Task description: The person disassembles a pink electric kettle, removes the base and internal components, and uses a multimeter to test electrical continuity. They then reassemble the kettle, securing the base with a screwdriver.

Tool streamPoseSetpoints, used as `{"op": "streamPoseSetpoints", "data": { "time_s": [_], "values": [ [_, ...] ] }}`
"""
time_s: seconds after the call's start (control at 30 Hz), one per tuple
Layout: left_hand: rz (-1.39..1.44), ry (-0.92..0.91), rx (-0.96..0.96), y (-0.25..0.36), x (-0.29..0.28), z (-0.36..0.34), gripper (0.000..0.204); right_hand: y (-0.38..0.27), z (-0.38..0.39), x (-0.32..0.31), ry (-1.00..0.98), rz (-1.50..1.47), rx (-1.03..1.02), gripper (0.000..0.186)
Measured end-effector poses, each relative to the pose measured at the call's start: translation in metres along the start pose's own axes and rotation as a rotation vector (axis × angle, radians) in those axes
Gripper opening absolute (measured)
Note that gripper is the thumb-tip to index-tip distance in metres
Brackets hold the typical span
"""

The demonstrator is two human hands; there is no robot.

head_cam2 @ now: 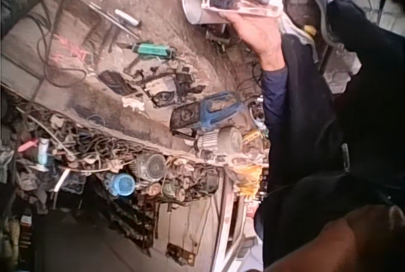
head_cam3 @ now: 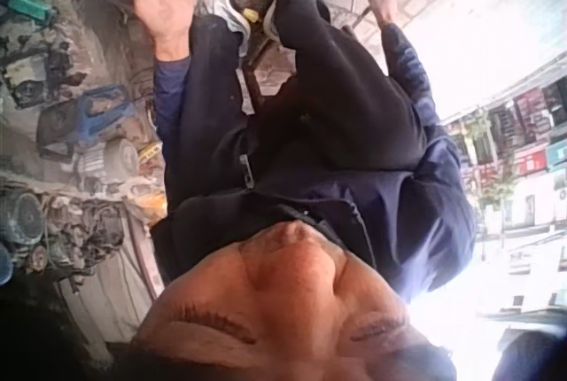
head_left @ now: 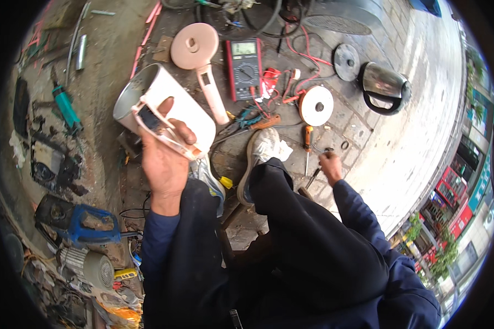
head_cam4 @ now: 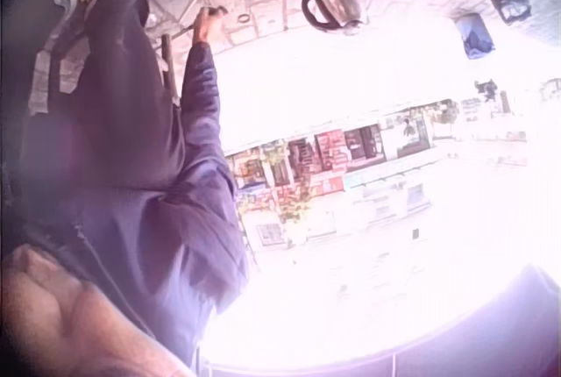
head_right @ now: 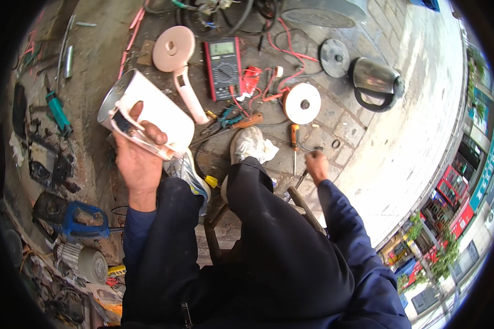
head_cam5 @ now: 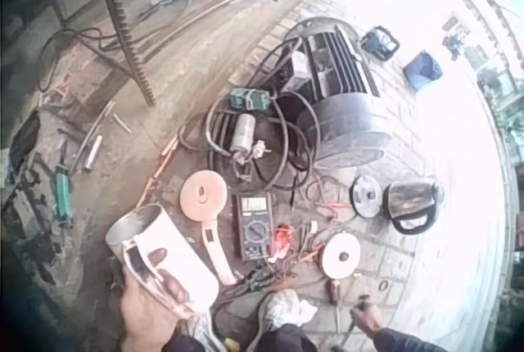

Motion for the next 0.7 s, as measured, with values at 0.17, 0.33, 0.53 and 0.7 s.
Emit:
{"op": "streamPoseSetpoints", "data": {
  "time_s": [0.17, 0.33, 0.53, 0.7],
  "values": [
    [-0.03, 0.017, -0.011, 0.001, 0.005, -0.002, 0.07, -0.005, 0.008, 0.026, 0.15, 0.135, -0.405, 0.043],
    [-0.001, 0.023, -0.025, 0.002, 0.01, -0.002, 0.073, -0.072, -0.002, 0.029, 0.187, 0.208, -0.534, 0.052],
    [0.014, 0.024, -0.024, 0.002, 0.008, -0.004, 0.073, -0.075, -0.012, 0.04, 0.13, 0.329, -0.482, 0.044],
    [0.055, 0.035, -0.029, -0.004, 0.007, -0.006, 0.076, -0.115, 0.028, -0.031, 0.08, 0.392, -0.378, 0.039]
  ]
}}
Point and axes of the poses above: each hand's wrist, its own z-axis away from the middle knuckle, its own x-axis out of the palm, y = z × x, the point moved 1 cm from there along -z, towards the middle knuckle, and after that the axes turned 1 degree about z, right-handed, at the moved point
